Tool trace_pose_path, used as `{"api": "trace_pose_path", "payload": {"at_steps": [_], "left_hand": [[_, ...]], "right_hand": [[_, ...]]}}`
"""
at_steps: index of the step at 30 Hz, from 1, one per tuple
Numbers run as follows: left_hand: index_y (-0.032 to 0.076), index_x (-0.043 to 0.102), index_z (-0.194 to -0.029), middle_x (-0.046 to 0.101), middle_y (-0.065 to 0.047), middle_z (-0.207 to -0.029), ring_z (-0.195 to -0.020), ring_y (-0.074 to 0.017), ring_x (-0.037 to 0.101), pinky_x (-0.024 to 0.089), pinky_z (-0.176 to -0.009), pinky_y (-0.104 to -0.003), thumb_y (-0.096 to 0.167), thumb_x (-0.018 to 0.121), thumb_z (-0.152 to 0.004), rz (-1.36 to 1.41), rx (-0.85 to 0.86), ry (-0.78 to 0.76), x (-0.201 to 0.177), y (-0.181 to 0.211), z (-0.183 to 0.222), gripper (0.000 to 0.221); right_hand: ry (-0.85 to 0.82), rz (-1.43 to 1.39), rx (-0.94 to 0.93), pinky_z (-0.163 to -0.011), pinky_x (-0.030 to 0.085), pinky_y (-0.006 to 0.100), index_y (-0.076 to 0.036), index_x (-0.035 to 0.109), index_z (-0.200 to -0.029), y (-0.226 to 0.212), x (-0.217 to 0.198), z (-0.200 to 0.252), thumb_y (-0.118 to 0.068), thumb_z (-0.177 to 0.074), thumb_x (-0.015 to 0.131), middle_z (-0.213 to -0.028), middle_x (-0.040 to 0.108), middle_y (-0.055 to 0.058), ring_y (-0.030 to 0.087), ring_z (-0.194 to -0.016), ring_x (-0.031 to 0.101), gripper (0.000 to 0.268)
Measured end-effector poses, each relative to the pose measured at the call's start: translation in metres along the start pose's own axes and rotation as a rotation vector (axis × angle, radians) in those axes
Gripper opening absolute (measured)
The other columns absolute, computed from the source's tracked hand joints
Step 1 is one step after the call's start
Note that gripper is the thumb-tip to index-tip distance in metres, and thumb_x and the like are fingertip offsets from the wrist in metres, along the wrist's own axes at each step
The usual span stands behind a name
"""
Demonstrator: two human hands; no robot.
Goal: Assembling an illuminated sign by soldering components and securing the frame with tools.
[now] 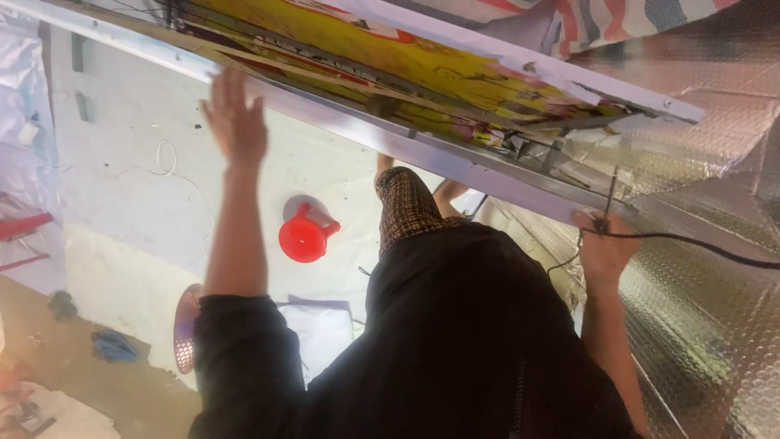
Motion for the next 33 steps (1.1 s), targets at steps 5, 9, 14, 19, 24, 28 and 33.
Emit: {"api": "trace_pose_path", "payload": {"at_steps": [5,9,14,19,24,28,33], "left_hand": [[0.016,0.040,-0.158,0.032,-0.004,-0.166,-0.152,-0.0297,0.026,0.014,-0.121,-0.061,0.010,0.067,-0.106,-0.029,-0.078,-0.234,-0.010,-0.045,-0.018,0.059],[0.017,0.034,-0.163,0.025,-0.006,-0.170,-0.154,-0.0275,0.016,0.007,-0.121,-0.064,0.002,0.066,-0.104,-0.040,-0.028,-0.319,-0.004,-0.065,-0.036,0.068],[0.022,0.076,-0.110,0.073,0.003,-0.124,-0.137,-0.0227,0.059,-0.007,-0.126,-0.059,0.029,0.075,-0.113,-0.033,0.243,-0.102,-0.011,-0.085,-0.058,0.008],[0.017,0.078,-0.103,0.071,0.003,-0.109,-0.112,-0.0193,0.059,0.018,-0.116,-0.049,0.026,0.067,-0.110,-0.022,0.288,-0.158,-0.017,-0.066,-0.073,0.016],[0.008,0.072,-0.098,0.064,-0.004,-0.120,-0.110,-0.0265,0.053,0.045,-0.097,-0.039,0.011,0.076,-0.097,0.071,0.327,-0.109,-0.010,-0.058,-0.076,0.004],[0.008,0.070,-0.103,0.066,-0.007,-0.119,-0.113,-0.0286,0.053,0.043,-0.098,-0.042,0.008,0.068,-0.103,0.042,0.278,-0.256,0.006,-0.065,-0.079,0.002],[0.008,0.065,-0.100,0.062,-0.004,-0.112,-0.114,-0.0285,0.046,0.038,-0.101,-0.041,0.011,0.068,-0.105,0.206,0.206,-0.224,-0.005,-0.052,-0.071,0.007]], "right_hand": [[0.002,0.009,0.013,-0.068,0.047,0.036,0.003,0.075,-0.105,0.031,0.006,0.000,-0.018,-0.099,0.083,-0.085,0.069,0.010,0.023,-0.071,0.058,0.024],[0.001,-0.218,0.096,-0.067,0.041,0.027,-0.001,0.076,-0.109,0.004,0.000,0.008,-0.009,-0.095,0.082,-0.089,0.068,0.003,0.014,-0.071,0.052,0.017],[-0.044,-0.191,0.227,-0.063,0.041,0.029,0.004,0.071,-0.106,0.048,0.012,0.012,-0.007,-0.098,0.075,-0.083,0.063,0.006,0.015,-0.067,0.050,0.014],[0.016,-0.177,0.271,-0.065,0.044,0.028,0.000,0.071,-0.105,0.055,0.019,0.019,-0.015,-0.101,0.082,-0.085,0.064,0.005,0.014,-0.069,0.051,0.019],[0.115,-0.055,0.213,-0.063,0.044,0.030,0.004,0.073,-0.098,0.058,0.014,0.016,-0.011,-0.095,0.085,-0.081,0.065,0.007,0.016,-0.065,0.051,0.019],[0.144,-0.264,0.388,-0.064,0.046,0.030,-0.005,0.067,-0.105,0.031,0.013,0.019,-0.013,-0.100,0.078,-0.086,0.063,0.003,0.013,-0.070,0.054,0.014],[0.251,-0.294,0.454,-0.079,0.052,0.029,-0.003,0.071,-0.101,0.037,0.017,0.025,-0.018,-0.095,0.080,-0.091,0.071,0.007,0.016,-0.080,0.062,0.018]]}}
Point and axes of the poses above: each hand's wrist, its own z-axis away from the middle knuckle, its own x-axis out of the palm, y = z × x, the point moved 9 cm from there along -z, towards the middle knuckle
